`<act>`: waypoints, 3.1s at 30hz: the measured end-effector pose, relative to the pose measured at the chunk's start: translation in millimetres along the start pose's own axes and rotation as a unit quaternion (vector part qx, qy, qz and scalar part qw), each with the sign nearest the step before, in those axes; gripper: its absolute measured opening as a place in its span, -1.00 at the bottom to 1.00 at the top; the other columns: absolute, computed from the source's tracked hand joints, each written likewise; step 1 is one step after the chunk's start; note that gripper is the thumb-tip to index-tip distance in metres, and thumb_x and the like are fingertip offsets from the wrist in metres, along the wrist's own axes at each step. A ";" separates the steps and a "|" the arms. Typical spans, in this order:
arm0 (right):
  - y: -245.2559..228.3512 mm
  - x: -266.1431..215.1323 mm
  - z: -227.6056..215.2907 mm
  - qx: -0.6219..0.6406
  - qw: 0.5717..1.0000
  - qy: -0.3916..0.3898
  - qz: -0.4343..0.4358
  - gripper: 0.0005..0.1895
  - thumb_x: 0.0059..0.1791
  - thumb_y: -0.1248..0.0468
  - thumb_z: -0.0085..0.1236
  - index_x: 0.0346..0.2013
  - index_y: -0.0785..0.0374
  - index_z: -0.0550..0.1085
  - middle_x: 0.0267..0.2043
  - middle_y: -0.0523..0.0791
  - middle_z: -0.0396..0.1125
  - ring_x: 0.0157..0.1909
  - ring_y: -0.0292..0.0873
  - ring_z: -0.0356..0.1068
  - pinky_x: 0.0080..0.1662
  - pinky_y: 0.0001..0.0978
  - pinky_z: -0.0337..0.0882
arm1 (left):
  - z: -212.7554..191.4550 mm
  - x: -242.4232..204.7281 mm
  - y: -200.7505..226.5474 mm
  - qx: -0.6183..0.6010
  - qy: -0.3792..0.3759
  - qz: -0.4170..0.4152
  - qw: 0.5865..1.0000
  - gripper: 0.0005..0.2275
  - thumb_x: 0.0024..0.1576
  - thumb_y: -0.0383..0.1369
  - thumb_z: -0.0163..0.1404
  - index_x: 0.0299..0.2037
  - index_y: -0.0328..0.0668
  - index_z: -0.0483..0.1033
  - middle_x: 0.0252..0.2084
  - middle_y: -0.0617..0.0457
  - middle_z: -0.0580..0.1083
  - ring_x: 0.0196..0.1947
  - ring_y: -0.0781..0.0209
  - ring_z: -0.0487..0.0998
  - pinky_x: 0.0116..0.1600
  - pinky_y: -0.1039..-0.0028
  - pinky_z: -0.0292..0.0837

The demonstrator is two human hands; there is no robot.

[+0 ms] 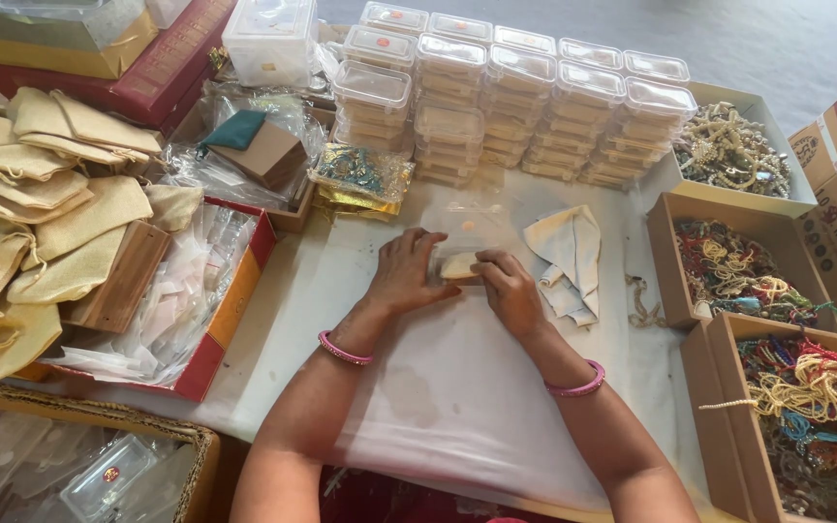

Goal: The person cleans a gold-colored necklace with a white cloth, then places it into a small plastic bag. They wrap the bagged necklace in a beige fabric pouch, tie the pouch closed, and place it into a clear plastic container. The person repeats this process with a second necklace.

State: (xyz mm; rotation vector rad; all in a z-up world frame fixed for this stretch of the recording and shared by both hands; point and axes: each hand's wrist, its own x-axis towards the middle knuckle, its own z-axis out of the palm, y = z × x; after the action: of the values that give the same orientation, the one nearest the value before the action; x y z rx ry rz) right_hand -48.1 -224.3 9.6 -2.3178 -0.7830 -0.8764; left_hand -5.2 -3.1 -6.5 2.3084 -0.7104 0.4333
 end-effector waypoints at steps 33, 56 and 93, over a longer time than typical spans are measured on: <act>48.0 -9.7 5.7 0.089 0.975 0.035 0.202 -0.54 0.19 0.12 -0.14 -0.40 0.32 0.57 -0.40 -0.07 0.53 -0.10 -0.08 0.50 0.44 -0.05 0.07 | -16.5 3.1 5.2 0.004 -0.027 0.129 0.991 -0.51 -0.18 0.06 0.34 -0.16 -0.04 0.65 0.02 0.07 0.48 0.14 0.03 0.44 0.29 0.13 0.20; 21.8 3.8 -17.0 0.069 0.983 -0.167 0.042 -0.33 -0.19 0.17 0.45 0.18 0.24 0.47 0.40 0.08 0.23 0.44 0.15 0.14 0.36 -0.04 0.19 | -13.7 -1.4 10.4 -0.026 -0.075 0.104 0.991 -0.14 -0.15 0.07 0.33 0.35 -0.02 0.23 0.40 -0.22 0.21 0.38 -0.23 0.23 0.38 0.03 0.17; 162.5 62.9 71.9 -0.169 0.975 -0.121 0.074 -0.70 0.01 0.14 0.12 -0.07 0.23 0.57 0.03 0.06 0.46 0.01 0.17 0.45 0.03 -0.01 0.42 | 13.4 10.1 -11.7 -0.015 -0.035 0.065 0.997 -0.81 0.04 -0.27 0.19 -0.21 -0.09 0.57 -0.10 -0.01 0.43 -0.16 -0.06 0.58 -0.10 0.15 0.51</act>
State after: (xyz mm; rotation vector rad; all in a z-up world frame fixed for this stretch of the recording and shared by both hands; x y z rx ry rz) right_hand 129.2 -268.9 -36.1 -2.7833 -0.5801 -0.7141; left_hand 11.3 -8.8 -17.2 2.2671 -0.8985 0.3994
